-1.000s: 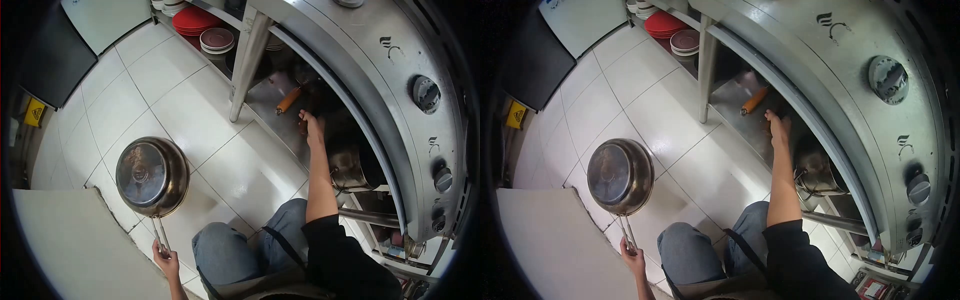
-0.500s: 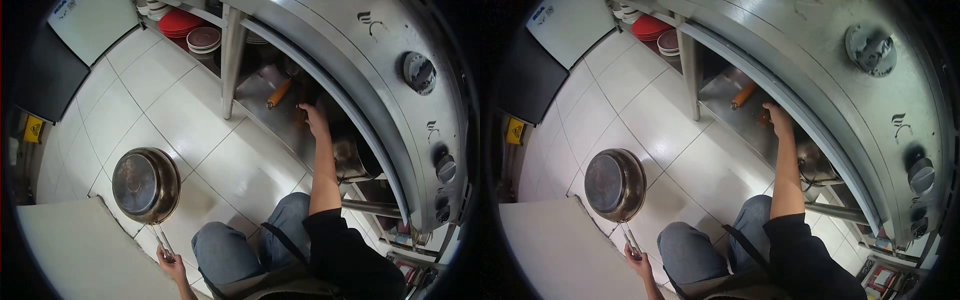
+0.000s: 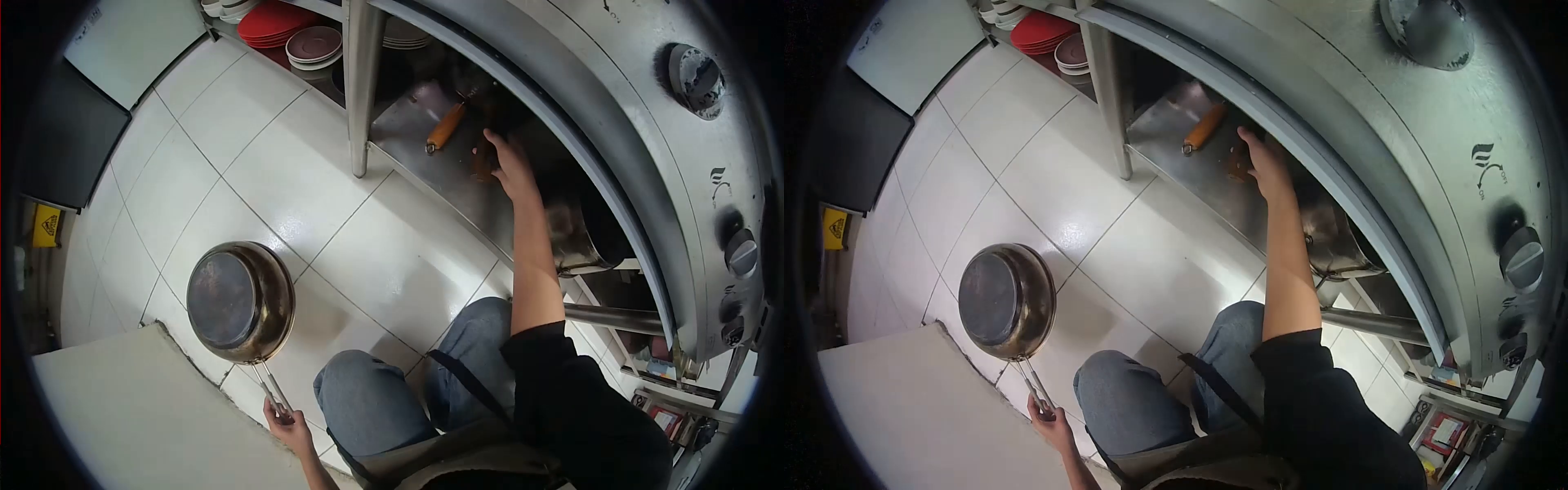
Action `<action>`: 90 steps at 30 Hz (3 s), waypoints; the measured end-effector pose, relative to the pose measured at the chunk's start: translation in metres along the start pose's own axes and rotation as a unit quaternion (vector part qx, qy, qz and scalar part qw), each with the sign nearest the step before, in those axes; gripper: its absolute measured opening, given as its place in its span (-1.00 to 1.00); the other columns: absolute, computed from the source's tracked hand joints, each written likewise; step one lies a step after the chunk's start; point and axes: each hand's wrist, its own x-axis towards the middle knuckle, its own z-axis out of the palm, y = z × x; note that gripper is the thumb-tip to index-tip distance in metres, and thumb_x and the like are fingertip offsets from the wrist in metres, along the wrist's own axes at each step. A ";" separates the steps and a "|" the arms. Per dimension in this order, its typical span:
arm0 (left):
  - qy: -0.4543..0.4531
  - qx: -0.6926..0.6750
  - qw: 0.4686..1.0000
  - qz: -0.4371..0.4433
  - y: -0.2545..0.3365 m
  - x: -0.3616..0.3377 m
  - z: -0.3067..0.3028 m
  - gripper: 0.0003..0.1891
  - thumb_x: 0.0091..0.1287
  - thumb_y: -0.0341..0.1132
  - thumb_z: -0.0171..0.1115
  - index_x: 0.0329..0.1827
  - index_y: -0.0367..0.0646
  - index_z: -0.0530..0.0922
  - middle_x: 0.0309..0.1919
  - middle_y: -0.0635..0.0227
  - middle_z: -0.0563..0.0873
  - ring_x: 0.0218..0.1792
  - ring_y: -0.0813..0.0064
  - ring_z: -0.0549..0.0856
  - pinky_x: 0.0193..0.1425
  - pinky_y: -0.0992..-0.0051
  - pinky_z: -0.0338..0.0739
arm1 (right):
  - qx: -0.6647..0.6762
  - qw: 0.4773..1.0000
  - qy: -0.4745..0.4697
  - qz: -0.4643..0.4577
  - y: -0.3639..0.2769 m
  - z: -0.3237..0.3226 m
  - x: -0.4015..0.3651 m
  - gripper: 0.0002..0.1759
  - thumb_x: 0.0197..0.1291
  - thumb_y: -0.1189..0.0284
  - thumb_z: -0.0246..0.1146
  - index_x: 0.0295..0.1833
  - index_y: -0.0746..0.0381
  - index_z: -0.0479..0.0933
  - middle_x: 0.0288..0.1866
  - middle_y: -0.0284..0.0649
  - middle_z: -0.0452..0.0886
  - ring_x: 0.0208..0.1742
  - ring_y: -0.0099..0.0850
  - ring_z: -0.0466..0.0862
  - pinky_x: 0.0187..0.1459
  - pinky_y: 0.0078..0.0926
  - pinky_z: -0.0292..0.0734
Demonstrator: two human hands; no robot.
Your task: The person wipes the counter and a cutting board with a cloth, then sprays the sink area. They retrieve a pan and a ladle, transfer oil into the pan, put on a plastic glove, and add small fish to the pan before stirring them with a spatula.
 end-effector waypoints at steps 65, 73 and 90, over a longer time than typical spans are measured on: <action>-0.677 -0.240 0.652 -0.242 0.688 -0.028 0.068 -0.49 0.42 -0.16 -0.09 0.37 -0.19 0.17 -0.66 0.51 0.35 -0.79 0.72 0.30 -0.76 0.68 0.19 | -0.518 0.731 -0.444 -0.005 -0.160 -0.159 -0.558 -0.49 0.27 -0.01 -0.04 0.33 -0.26 0.24 0.50 -0.28 0.01 0.49 -0.12 -0.01 0.30 0.34 -0.08; -0.690 -0.203 0.650 -0.245 0.717 -0.015 0.132 -0.50 0.44 -0.09 -0.12 0.36 -0.16 0.22 -0.65 0.53 0.35 -0.78 0.75 0.24 -0.74 0.73 0.15 | -0.385 0.833 -0.396 0.026 -0.154 -0.162 -0.501 -0.48 0.27 0.10 -0.03 0.28 0.08 0.35 0.25 -0.07 0.42 0.31 -0.13 0.36 0.29 -0.28 0.24; -0.333 0.325 0.885 -0.014 0.425 0.094 -0.017 -0.52 0.23 -0.01 0.05 0.07 -0.17 0.54 -0.14 -0.04 0.65 -0.02 0.16 0.62 0.07 0.26 0.48 | -0.239 0.777 -0.582 -0.032 -0.376 0.028 -0.370 -0.59 0.28 0.27 0.05 0.17 0.24 0.39 -0.14 -0.01 0.61 -0.07 -0.18 0.60 -0.05 -0.34 0.47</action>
